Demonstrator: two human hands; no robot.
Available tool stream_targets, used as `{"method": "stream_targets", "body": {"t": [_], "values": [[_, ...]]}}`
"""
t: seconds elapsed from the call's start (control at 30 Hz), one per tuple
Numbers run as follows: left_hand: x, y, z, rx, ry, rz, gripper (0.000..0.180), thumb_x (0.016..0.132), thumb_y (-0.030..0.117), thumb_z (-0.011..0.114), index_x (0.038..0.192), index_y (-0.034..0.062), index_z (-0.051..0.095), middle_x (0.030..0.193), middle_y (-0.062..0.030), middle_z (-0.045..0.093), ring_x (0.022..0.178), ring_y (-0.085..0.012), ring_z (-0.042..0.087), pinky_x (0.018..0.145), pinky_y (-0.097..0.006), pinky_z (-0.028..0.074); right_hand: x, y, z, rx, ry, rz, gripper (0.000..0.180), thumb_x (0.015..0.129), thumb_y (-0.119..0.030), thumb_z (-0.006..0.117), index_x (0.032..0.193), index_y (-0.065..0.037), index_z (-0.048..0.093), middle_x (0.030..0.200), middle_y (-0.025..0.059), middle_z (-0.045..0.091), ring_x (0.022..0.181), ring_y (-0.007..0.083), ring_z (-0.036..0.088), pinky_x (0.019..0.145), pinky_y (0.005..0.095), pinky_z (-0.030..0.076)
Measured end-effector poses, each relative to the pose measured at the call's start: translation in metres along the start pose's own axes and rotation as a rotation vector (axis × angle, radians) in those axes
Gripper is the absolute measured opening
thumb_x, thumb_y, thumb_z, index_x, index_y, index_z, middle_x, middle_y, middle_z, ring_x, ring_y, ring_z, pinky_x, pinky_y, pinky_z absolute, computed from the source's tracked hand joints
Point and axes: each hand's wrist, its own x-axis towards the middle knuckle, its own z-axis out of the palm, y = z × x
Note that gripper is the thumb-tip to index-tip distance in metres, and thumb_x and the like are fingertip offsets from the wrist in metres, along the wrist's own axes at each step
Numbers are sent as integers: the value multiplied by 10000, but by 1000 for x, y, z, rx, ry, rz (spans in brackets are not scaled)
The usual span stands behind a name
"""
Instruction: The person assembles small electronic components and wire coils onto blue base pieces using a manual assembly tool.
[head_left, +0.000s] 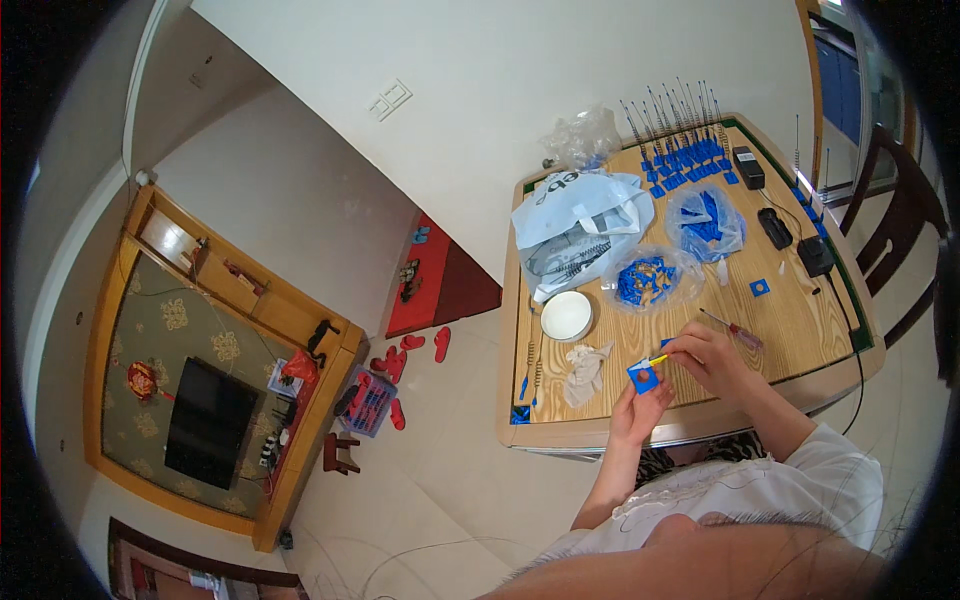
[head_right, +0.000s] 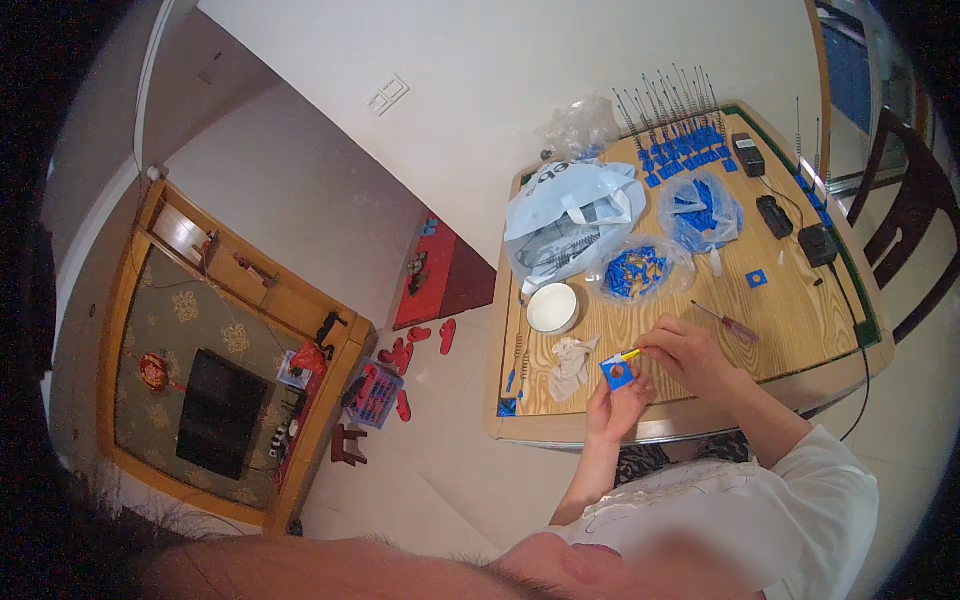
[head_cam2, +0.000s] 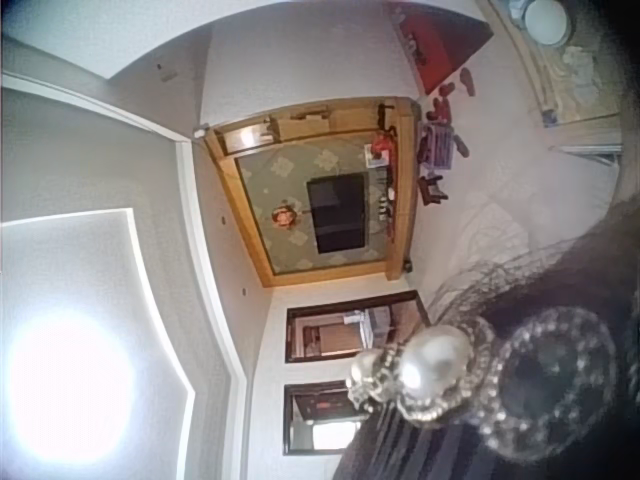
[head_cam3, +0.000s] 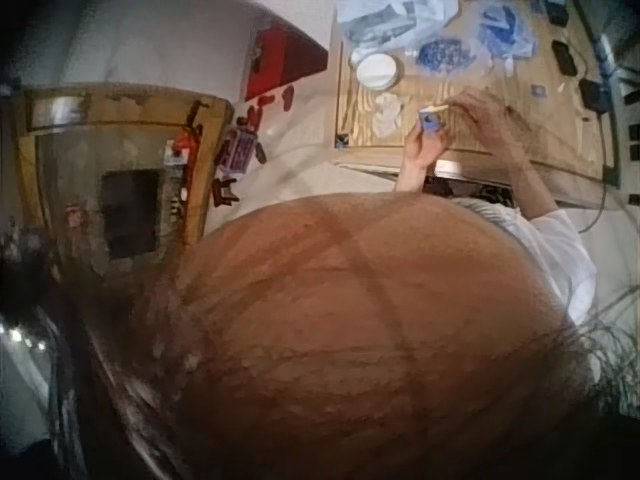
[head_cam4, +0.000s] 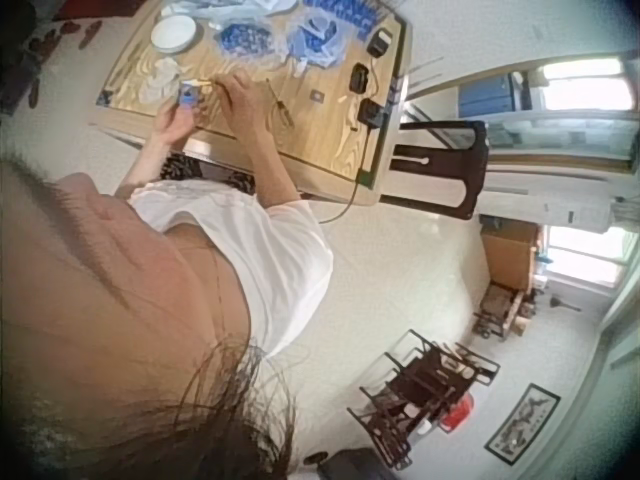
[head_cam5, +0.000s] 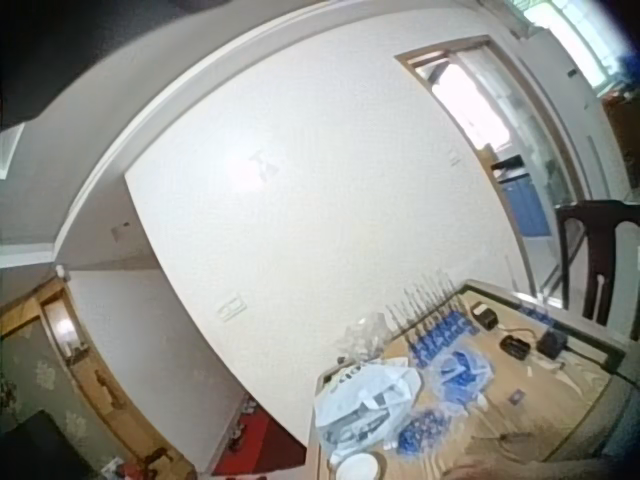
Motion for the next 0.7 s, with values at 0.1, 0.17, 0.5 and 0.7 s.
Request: {"method": "stream_targets", "body": {"t": [0.1,0.17,0.5,0.7], "values": [[0,1,5,-23,10,7,411,864,348,584,1169,81,514,1047,-48,533,904,-185,450,835,-339,354,-1,-1,0,15,71,7,162,775,15,639,928,-32,616,828,92,575,739,237,569,617,311,452],[1,2,8,-49,-22,4,361,862,336,593,1127,95,545,1061,-61,531,923,-199,460,849,-347,365,-2,0,-2,14,78,5,167,771,26,640,926,-32,615,832,90,578,742,233,570,622,306,454],[1,3,7,-38,24,18,282,871,323,584,1081,135,573,1089,-69,526,973,-216,466,881,-368,378,-2,4,-7,-27,89,-9,161,761,46,639,900,-29,607,811,83,569,726,232,564,608,308,448],[2,3,8,-16,11,27,286,867,321,589,1081,132,571,1085,-64,526,929,-201,452,866,-358,376,-2,4,-9,-29,83,-1,169,754,37,642,902,-37,609,801,87,557,715,243,555,600,320,445]]}}
